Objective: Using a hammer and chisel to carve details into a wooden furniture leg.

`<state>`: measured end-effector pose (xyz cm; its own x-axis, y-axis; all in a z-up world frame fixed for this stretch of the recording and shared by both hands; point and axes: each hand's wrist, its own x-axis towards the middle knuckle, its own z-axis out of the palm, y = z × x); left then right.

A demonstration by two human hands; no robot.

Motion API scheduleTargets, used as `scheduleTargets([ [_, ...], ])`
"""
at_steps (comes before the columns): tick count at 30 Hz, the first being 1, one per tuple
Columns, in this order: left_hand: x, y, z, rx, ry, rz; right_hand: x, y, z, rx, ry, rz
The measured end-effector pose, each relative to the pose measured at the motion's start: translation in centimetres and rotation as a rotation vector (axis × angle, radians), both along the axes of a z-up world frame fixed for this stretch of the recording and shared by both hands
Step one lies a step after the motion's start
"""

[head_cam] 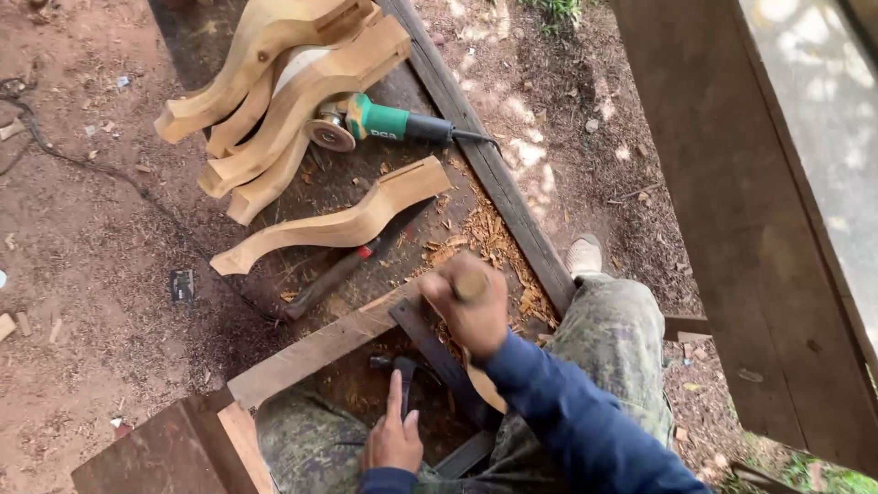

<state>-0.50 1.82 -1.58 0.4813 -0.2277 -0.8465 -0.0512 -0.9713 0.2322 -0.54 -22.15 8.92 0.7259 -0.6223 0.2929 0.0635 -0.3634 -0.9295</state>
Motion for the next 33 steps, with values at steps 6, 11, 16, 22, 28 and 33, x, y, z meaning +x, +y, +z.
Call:
scheduleTargets([
  [6,-0.1,-1.0,0.2,-0.017,-0.127,-0.122,4.2,-1.8,0.6,0.310,0.249,0.283],
  [11,-0.2,-0.7,0.3,-0.047,-0.215,-0.141,-4.4,0.7,2.8,-0.020,-0.202,0.325],
  [16,0.1,-1.3,1.0,-0.007,-0.169,-0.161,-7.4,1.9,4.1,0.148,-0.118,0.181],
  [22,1.0,-1.5,0.1,0.042,-0.059,-0.167,-7.1,-0.3,5.3,0.216,-0.302,0.239],
  [28,0.5,-0.9,-0.3,0.016,-0.091,-0.208,-9.0,-0.8,3.5,0.352,-0.490,0.162],
  [33,0.3,-1.0,-0.1,0.017,-0.121,-0.199,-8.5,-0.8,2.9,0.296,-0.556,0.199],
])
